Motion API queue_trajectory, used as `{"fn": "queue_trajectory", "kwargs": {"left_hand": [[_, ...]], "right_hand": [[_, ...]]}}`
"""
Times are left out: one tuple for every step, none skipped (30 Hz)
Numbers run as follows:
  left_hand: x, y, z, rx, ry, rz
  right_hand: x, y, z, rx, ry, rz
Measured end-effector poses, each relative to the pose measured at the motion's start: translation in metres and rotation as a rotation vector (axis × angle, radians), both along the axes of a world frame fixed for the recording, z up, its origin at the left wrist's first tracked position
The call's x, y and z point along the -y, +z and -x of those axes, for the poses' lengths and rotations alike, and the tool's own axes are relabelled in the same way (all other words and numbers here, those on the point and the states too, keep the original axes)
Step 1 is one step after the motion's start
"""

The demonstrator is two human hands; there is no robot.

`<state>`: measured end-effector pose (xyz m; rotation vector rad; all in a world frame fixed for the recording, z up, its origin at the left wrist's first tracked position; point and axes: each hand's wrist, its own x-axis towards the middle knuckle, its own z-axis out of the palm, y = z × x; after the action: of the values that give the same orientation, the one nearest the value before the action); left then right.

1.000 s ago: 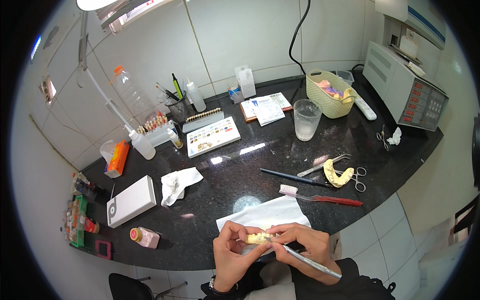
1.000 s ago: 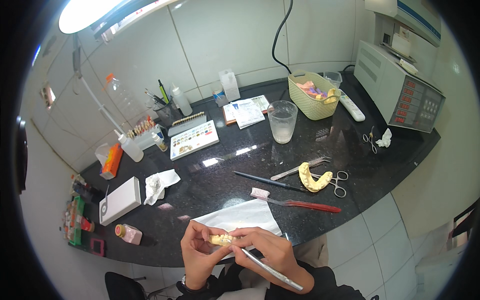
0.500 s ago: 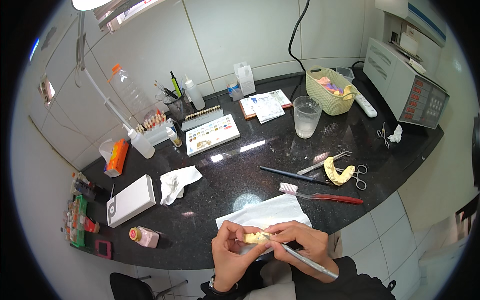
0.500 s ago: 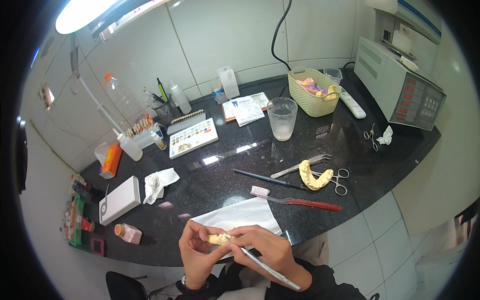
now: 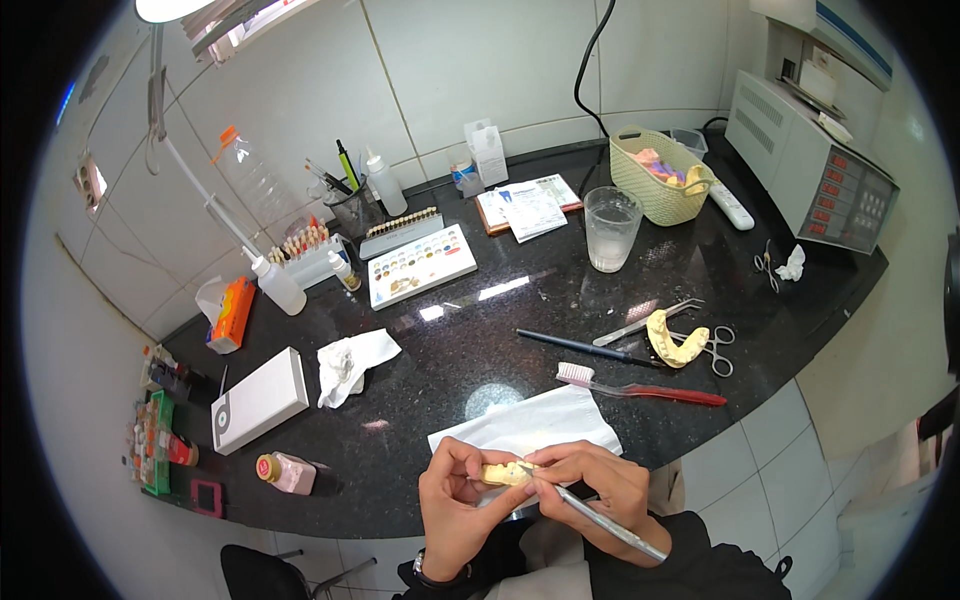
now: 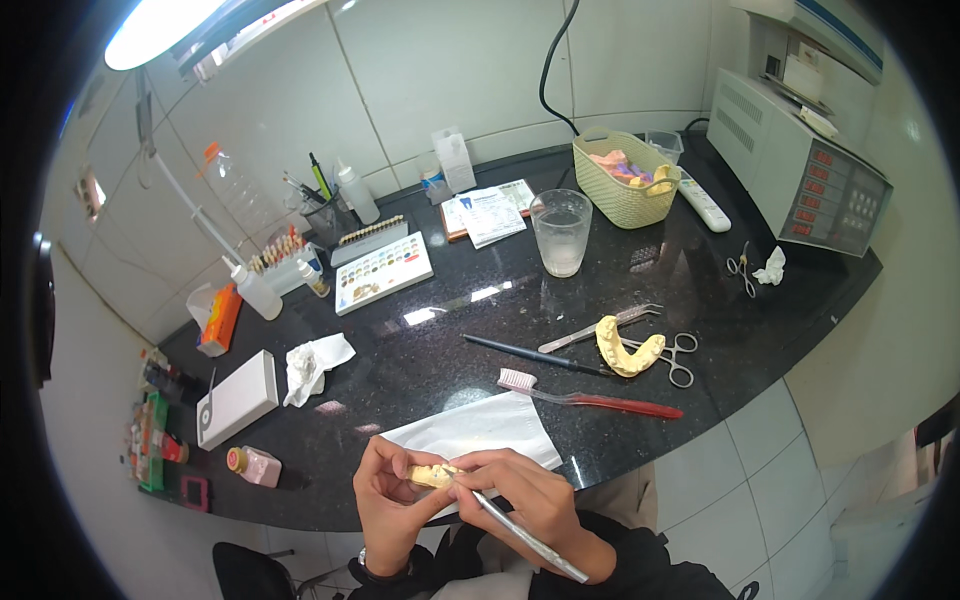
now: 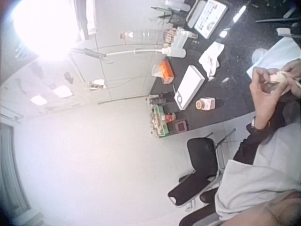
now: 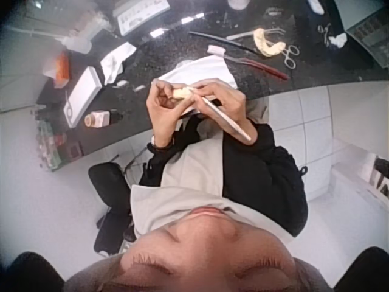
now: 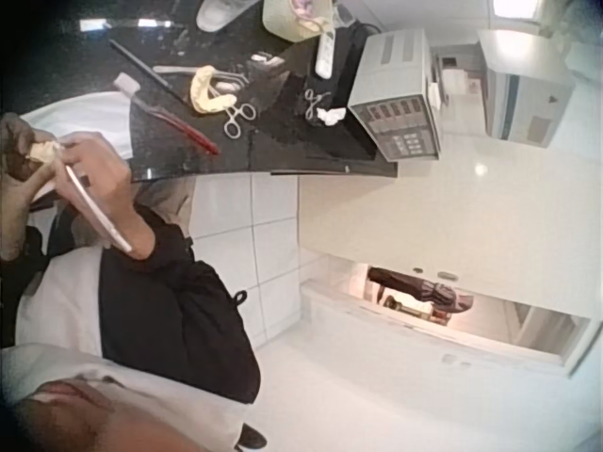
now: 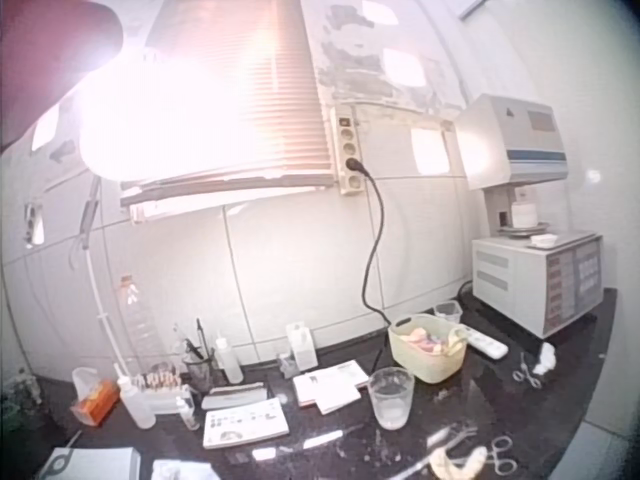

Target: The person uses a small metal tool to shave material from a yellow dental mold while holding it over a white paper.

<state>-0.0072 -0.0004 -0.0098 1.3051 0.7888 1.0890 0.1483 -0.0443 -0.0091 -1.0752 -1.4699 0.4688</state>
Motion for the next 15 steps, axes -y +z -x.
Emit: {"fn": "queue_trajectory", "kwargs": {"left_hand": [[0.0003,0.0006,-0.0002,0.01,-0.002,0.006],[0.0006,0.0012,-0.0006,0.019,-0.003,0.012],[0.0009,0.002,-0.0007,0.029,-0.005,0.019],[0.0008,0.003,-0.0013,0.031,-0.013,0.019],[0.0005,0.0043,-0.0019,0.033,-0.021,0.02],[0.0004,0.0054,-0.0023,0.035,-0.029,0.021],[0.0007,0.0056,-0.0023,0.031,-0.025,0.023],[0.0011,0.0057,-0.0021,0.028,-0.02,0.026],[0.0013,0.0054,-0.002,0.025,-0.015,0.028],[0.001,0.005,-0.0017,0.03,-0.016,0.028],[0.0004,0.004,-0.0013,0.034,-0.016,0.028],[0.0002,0.0034,-0.001,0.039,-0.016,0.028],[0.0002,0.0039,-0.0012,0.032,-0.012,0.029],[0.0,0.0045,-0.0018,0.025,-0.007,0.029],[0.0001,0.0049,-0.0022,0.018,-0.003,0.029]], "right_hand": [[0.0002,-0.0006,-0.0001,-0.018,0.009,0.003],[0.0003,-0.0014,-0.0006,-0.035,0.018,0.007],[0.0006,-0.002,-0.0013,-0.053,0.027,0.01],[0.0013,-0.0022,-0.0028,-0.075,0.045,0.018],[0.002,-0.0024,-0.0045,-0.097,0.063,0.025],[0.0023,-0.0022,-0.0055,-0.118,0.081,0.032],[0.0024,-0.0016,-0.0057,-0.114,0.082,0.038],[0.0022,0.0,-0.0058,-0.11,0.083,0.044],[0.0021,0.0009,-0.0055,-0.105,0.085,0.049],[0.0023,0.0011,-0.0044,-0.091,0.069,0.04],[0.0025,0.001,-0.0027,-0.076,0.053,0.031],[0.0027,0.0008,-0.0013,-0.062,0.038,0.023],[0.0027,0.0005,-0.0006,-0.049,0.027,0.013],[0.0026,-0.0002,-0.0001,-0.036,0.015,0.003],[0.0024,-0.0005,0.0005,-0.023,0.003,-0.006]]}}
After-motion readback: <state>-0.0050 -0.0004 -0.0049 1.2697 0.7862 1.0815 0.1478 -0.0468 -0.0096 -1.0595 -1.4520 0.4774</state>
